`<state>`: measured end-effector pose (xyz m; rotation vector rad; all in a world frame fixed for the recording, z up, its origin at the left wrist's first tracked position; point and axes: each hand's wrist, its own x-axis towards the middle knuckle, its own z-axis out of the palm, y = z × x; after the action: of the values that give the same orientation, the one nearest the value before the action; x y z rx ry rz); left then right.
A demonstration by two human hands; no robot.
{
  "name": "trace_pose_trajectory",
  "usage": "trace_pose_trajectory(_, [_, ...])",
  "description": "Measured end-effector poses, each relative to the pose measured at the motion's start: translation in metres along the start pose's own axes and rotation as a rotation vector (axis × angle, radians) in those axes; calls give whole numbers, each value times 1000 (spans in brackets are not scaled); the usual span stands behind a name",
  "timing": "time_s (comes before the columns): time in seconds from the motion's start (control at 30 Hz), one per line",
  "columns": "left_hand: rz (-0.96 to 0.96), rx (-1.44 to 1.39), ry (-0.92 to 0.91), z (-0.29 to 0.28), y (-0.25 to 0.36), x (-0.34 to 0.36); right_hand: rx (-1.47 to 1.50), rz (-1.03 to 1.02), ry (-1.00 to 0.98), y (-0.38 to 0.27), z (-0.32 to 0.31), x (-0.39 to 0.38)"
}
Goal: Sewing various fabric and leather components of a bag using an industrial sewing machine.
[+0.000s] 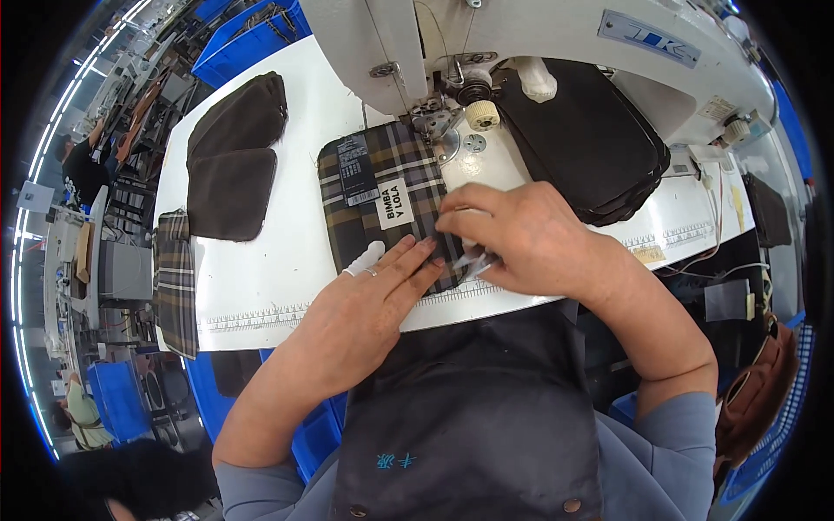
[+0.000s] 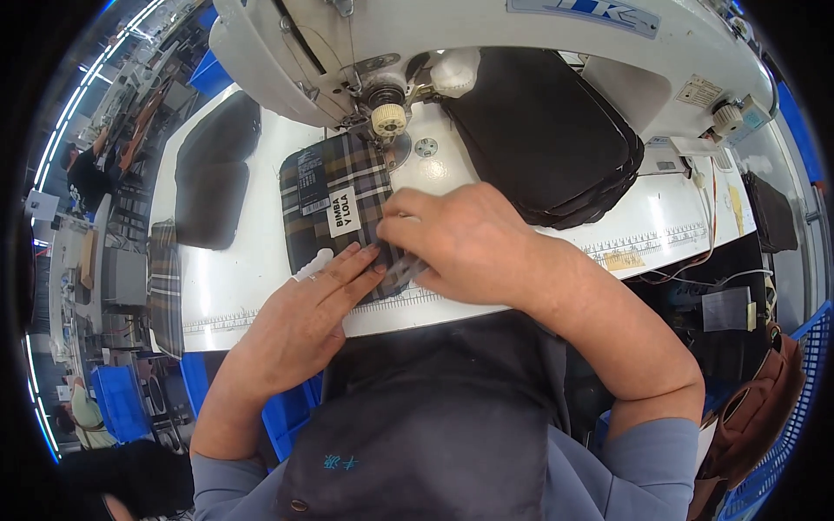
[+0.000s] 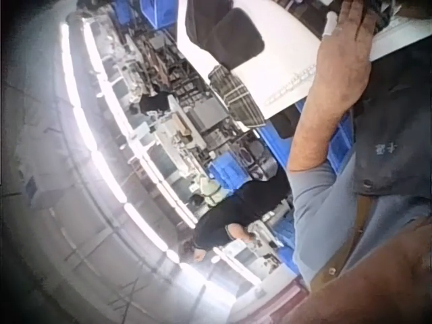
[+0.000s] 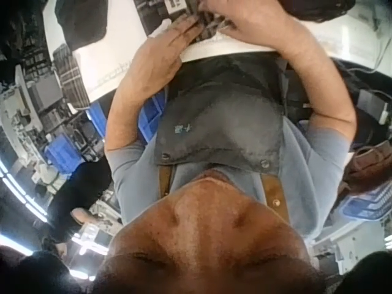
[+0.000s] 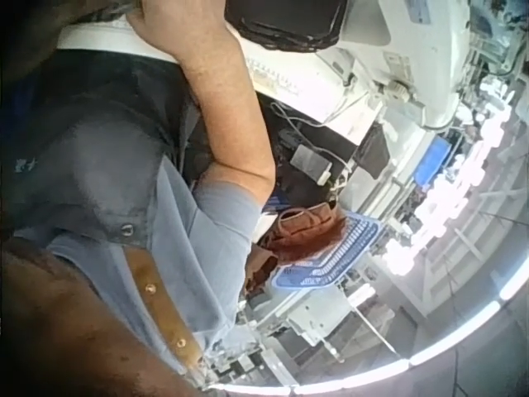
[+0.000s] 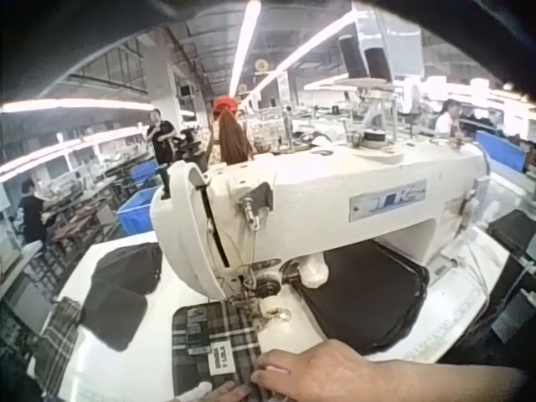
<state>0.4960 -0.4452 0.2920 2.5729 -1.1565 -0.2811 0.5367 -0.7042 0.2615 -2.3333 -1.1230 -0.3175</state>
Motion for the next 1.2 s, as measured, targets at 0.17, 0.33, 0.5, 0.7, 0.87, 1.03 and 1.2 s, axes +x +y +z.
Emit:
trace_pose_trajectory(0.17, [56,124,-49,-12,1,3,-61,-56,-83,-9,-10,-14])
trace_pose_trajectory(0.33, [84,197,-12,-9,2,9,-103,-93,-55,-9,-3,-21])
trace_pose_trajectory(0.5, [113,303,217,11,-5,13,-220,-195,63,-8,5,-16])
trace_pose_trajectory(0.7, [68,-33,69,-1,-16,21,-309,-298,61,-9,9,-18])
trace_pose_trajectory(0.87, [27,-47,178,-7,-22,43,-238,-289,104,-8,14,-19])
trace_pose_trajectory(1.03, [-14,21,287,21,-30,59,-207,-277,125,-9,13,-15])
trace_pose_trajectory(1.2, [-6,-24,361,19,-28,63,-181,-242,114,-6,12,-12])
